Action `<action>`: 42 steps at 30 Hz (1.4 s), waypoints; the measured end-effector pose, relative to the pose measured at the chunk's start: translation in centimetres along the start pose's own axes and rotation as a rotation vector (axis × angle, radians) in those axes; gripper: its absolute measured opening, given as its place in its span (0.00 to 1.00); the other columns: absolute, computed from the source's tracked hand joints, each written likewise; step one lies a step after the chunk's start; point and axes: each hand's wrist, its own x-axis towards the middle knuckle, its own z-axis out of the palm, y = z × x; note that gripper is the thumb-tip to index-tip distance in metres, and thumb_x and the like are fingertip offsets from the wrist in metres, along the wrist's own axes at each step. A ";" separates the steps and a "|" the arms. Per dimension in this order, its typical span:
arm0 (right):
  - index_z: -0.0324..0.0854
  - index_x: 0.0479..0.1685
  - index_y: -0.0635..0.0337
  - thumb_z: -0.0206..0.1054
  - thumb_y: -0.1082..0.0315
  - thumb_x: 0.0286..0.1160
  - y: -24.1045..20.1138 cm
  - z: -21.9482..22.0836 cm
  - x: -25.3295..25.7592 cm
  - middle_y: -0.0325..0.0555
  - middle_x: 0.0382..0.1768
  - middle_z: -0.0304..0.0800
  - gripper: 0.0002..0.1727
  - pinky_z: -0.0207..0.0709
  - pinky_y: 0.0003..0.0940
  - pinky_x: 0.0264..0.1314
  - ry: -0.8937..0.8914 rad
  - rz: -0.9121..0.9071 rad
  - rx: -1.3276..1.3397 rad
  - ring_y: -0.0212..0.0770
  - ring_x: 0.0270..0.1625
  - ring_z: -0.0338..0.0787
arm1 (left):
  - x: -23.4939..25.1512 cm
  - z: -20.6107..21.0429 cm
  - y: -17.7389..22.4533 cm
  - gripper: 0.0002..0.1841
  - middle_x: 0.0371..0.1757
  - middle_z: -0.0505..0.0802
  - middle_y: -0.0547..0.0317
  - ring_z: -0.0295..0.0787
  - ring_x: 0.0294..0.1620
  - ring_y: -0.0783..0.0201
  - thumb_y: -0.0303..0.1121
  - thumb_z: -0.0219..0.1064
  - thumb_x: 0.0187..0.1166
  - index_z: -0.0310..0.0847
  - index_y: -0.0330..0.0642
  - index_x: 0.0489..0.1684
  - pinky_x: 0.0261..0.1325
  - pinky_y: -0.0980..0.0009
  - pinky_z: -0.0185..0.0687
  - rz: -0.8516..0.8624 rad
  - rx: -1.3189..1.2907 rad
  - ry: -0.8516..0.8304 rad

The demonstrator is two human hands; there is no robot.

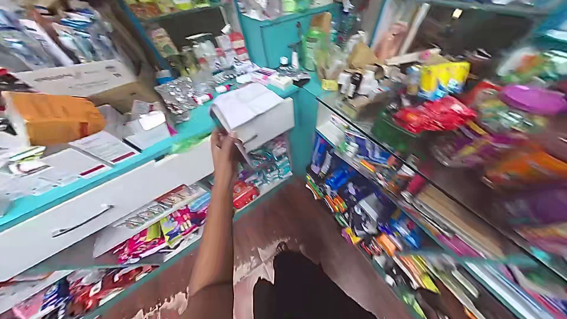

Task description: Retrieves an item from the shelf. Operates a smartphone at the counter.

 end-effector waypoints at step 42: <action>0.78 0.37 0.50 0.48 0.29 0.83 69.7 -30.8 -90.5 0.42 0.54 0.94 0.32 0.61 0.42 0.81 1.135 0.216 -0.549 0.39 0.69 0.86 | -137.1 80.8 26.9 0.30 0.74 0.86 0.59 0.84 0.73 0.60 0.59 0.34 0.92 0.56 0.63 0.91 0.74 0.57 0.82 -1.238 -0.331 -1.990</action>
